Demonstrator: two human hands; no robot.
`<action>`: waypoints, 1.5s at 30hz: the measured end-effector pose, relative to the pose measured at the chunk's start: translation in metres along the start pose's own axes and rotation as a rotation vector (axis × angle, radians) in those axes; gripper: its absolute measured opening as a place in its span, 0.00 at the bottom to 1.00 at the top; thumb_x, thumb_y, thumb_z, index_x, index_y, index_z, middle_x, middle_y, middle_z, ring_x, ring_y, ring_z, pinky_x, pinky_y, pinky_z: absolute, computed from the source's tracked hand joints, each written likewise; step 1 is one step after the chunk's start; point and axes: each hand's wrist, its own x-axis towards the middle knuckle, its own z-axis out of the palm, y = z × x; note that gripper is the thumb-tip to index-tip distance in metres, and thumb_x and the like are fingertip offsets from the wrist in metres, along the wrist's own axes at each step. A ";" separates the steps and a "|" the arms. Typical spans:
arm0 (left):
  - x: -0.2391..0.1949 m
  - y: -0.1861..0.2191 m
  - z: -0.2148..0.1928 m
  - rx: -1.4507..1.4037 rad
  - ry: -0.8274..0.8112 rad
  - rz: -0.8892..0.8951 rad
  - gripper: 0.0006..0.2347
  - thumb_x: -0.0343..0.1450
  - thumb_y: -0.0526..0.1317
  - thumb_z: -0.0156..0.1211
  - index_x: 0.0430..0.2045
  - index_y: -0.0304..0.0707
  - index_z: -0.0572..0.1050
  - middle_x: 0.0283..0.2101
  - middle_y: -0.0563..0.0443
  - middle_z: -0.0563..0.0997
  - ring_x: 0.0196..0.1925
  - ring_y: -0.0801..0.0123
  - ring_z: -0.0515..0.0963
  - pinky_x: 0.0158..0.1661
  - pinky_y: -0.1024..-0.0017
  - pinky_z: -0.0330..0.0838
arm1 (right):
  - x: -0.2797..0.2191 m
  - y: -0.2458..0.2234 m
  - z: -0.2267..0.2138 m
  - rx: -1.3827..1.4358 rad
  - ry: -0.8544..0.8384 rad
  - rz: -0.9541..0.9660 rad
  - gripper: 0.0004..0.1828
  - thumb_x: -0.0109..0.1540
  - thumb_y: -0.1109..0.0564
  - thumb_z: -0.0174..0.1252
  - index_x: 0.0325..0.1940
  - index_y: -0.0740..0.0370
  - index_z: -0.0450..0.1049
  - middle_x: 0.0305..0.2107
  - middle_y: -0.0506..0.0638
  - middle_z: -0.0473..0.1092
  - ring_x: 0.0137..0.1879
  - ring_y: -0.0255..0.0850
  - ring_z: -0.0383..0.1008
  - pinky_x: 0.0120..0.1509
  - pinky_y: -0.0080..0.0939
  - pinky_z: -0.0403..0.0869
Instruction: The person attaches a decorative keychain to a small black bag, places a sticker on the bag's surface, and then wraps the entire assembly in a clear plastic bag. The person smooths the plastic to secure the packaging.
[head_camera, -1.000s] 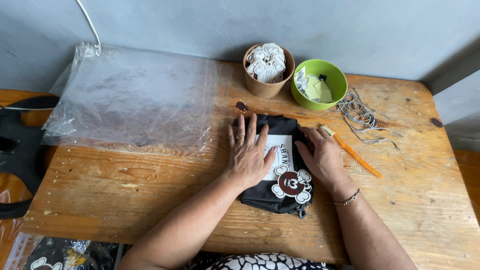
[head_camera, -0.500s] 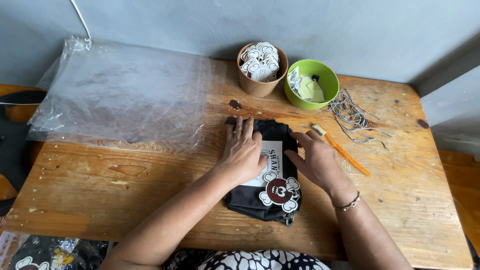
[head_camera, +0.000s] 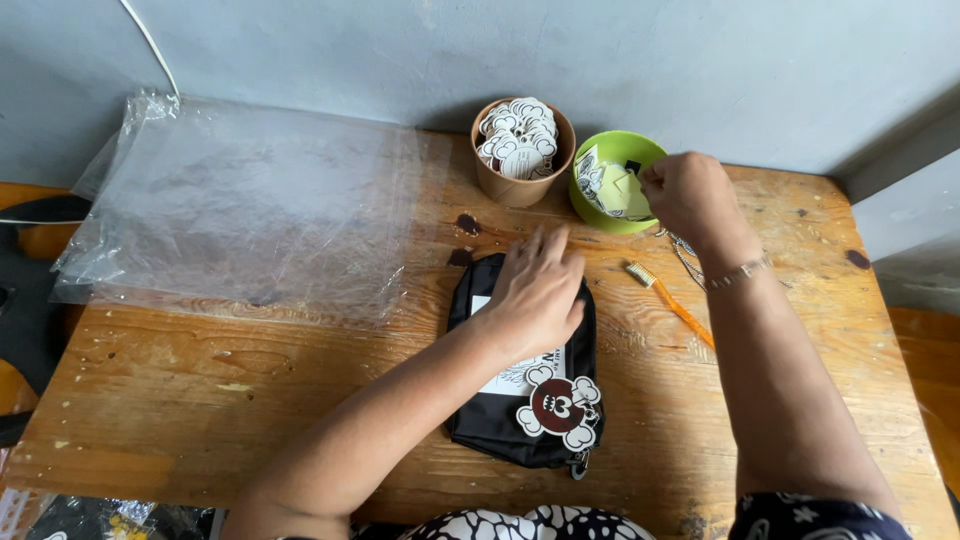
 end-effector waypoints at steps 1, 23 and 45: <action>0.016 -0.004 0.009 -0.002 -0.004 -0.003 0.16 0.67 0.40 0.62 0.46 0.30 0.76 0.66 0.25 0.64 0.71 0.34 0.63 0.65 0.39 0.57 | 0.006 -0.006 0.004 0.001 -0.005 0.000 0.12 0.63 0.48 0.59 0.49 0.41 0.83 0.36 0.51 0.80 0.46 0.55 0.81 0.47 0.59 0.80; 0.195 -0.044 0.054 -0.393 0.201 -0.014 0.12 0.67 0.31 0.48 0.41 0.24 0.73 0.43 0.30 0.78 0.50 0.37 0.81 0.48 0.48 0.79 | 0.007 -0.079 -0.022 -0.011 -0.210 0.246 0.21 0.64 0.57 0.50 0.60 0.59 0.78 0.52 0.61 0.75 0.60 0.62 0.75 0.63 0.65 0.74; 0.214 -0.049 0.080 -0.495 0.256 -0.082 0.16 0.69 0.34 0.45 0.49 0.28 0.75 0.49 0.32 0.79 0.55 0.41 0.81 0.51 0.50 0.80 | 0.026 -0.055 -0.001 0.084 -0.253 0.180 0.23 0.66 0.57 0.48 0.65 0.65 0.71 0.58 0.66 0.66 0.67 0.64 0.67 0.65 0.72 0.69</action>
